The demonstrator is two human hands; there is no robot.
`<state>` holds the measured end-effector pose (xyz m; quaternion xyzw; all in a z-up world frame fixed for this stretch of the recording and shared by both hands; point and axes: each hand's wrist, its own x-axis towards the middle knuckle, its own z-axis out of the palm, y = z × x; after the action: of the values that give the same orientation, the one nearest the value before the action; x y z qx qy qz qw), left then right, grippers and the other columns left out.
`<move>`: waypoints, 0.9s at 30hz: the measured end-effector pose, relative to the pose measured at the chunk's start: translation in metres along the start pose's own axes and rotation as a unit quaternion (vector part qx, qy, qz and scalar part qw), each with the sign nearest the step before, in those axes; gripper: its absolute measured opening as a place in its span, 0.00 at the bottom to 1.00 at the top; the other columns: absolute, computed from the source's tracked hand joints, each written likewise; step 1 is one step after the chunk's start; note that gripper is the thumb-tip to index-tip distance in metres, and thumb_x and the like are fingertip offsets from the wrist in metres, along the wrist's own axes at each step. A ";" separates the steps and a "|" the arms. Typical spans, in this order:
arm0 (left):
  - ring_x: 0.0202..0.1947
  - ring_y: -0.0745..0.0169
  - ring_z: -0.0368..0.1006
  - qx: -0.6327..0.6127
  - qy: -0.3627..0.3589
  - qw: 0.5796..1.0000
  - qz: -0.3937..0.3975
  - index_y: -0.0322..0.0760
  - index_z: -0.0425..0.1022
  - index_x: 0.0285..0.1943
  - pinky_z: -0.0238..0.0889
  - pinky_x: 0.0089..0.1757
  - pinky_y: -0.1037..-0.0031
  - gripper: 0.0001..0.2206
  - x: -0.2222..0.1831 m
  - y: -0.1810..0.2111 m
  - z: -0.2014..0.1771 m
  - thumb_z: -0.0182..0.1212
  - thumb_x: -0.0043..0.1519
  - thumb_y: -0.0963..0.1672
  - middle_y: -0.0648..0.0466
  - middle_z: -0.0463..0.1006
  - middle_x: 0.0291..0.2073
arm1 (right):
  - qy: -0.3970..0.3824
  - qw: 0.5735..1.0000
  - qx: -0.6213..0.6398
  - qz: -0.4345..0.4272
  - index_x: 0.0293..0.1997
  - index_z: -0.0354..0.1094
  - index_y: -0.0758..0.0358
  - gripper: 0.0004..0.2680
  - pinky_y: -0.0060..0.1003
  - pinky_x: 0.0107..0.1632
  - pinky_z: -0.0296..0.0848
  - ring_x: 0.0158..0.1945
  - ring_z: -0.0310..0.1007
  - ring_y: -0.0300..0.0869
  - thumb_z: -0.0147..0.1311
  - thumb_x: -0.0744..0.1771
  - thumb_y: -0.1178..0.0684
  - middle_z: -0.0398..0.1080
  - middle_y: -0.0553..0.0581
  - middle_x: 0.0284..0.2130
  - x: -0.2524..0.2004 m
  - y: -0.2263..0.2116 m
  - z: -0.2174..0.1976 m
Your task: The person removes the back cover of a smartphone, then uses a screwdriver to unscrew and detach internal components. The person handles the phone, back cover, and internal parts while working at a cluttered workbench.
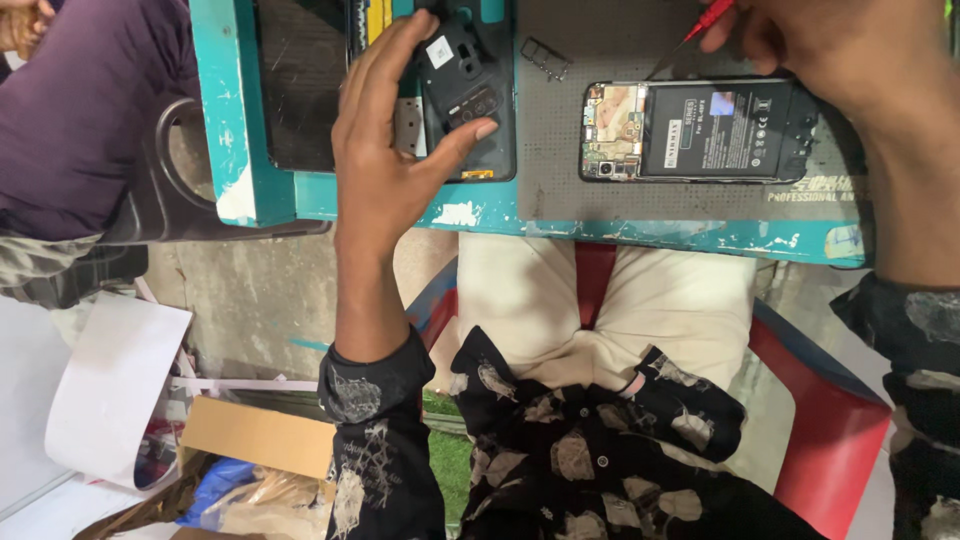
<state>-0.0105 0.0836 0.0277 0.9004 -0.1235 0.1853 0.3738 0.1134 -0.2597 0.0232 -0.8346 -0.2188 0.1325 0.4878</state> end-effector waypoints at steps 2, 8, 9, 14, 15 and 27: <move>0.68 0.55 0.70 -0.070 -0.010 0.997 -0.021 0.37 0.66 0.72 0.65 0.67 0.71 0.32 -0.003 0.000 0.004 0.83 0.62 0.44 0.48 0.71 0.67 | -0.006 1.000 -0.028 0.003 0.47 0.69 0.72 0.10 0.32 0.26 0.62 0.26 0.65 0.40 0.41 0.75 0.56 0.73 0.62 0.36 0.001 0.003 0.001; 0.66 0.58 0.72 -0.400 -0.017 0.900 -0.171 0.30 0.67 0.74 0.65 0.66 0.70 0.25 0.000 -0.004 0.021 0.68 0.71 0.46 0.45 0.75 0.64 | -0.002 0.998 -0.069 0.002 0.47 0.70 0.72 0.10 0.33 0.25 0.61 0.25 0.66 0.41 0.41 0.76 0.56 0.74 0.63 0.35 0.001 0.003 0.003; 0.63 0.56 0.74 -0.439 -0.017 0.877 -0.197 0.28 0.68 0.73 0.67 0.65 0.68 0.24 0.002 -0.005 0.023 0.65 0.72 0.47 0.43 0.77 0.62 | 0.000 0.998 -0.061 0.003 0.47 0.70 0.72 0.10 0.33 0.25 0.62 0.25 0.66 0.41 0.42 0.76 0.56 0.74 0.64 0.35 0.000 0.002 0.002; 0.57 0.44 0.80 -0.577 -0.004 0.764 -0.288 0.17 0.70 0.63 0.75 0.59 0.59 0.25 0.008 -0.013 0.019 0.54 0.74 0.50 0.36 0.80 0.55 | -0.002 1.000 -0.024 0.003 0.49 0.69 0.72 0.09 0.32 0.26 0.62 0.26 0.66 0.41 0.43 0.76 0.57 0.73 0.63 0.36 0.002 -0.003 0.001; 0.57 0.42 0.80 -0.593 -0.004 0.752 -0.290 0.17 0.70 0.63 0.75 0.59 0.58 0.25 0.008 -0.014 0.018 0.53 0.74 0.51 0.35 0.79 0.55 | -0.005 1.000 -0.016 0.002 0.50 0.69 0.72 0.08 0.31 0.26 0.62 0.26 0.66 0.41 0.43 0.76 0.57 0.73 0.63 0.36 0.002 -0.002 0.001; 0.61 0.37 0.77 -0.661 0.002 0.689 -0.298 0.20 0.67 0.68 0.73 0.61 0.55 0.30 0.010 -0.021 0.018 0.45 0.73 0.55 0.30 0.77 0.59 | -0.018 0.999 -0.041 -0.010 0.50 0.67 0.73 0.08 0.32 0.27 0.63 0.26 0.65 0.41 0.39 0.75 0.61 0.73 0.65 0.37 0.001 0.018 0.001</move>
<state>0.0103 0.0842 0.0065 0.4095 0.0618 -0.0636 0.9080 0.1178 -0.2662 0.0071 -0.8493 -0.2413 0.1331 0.4504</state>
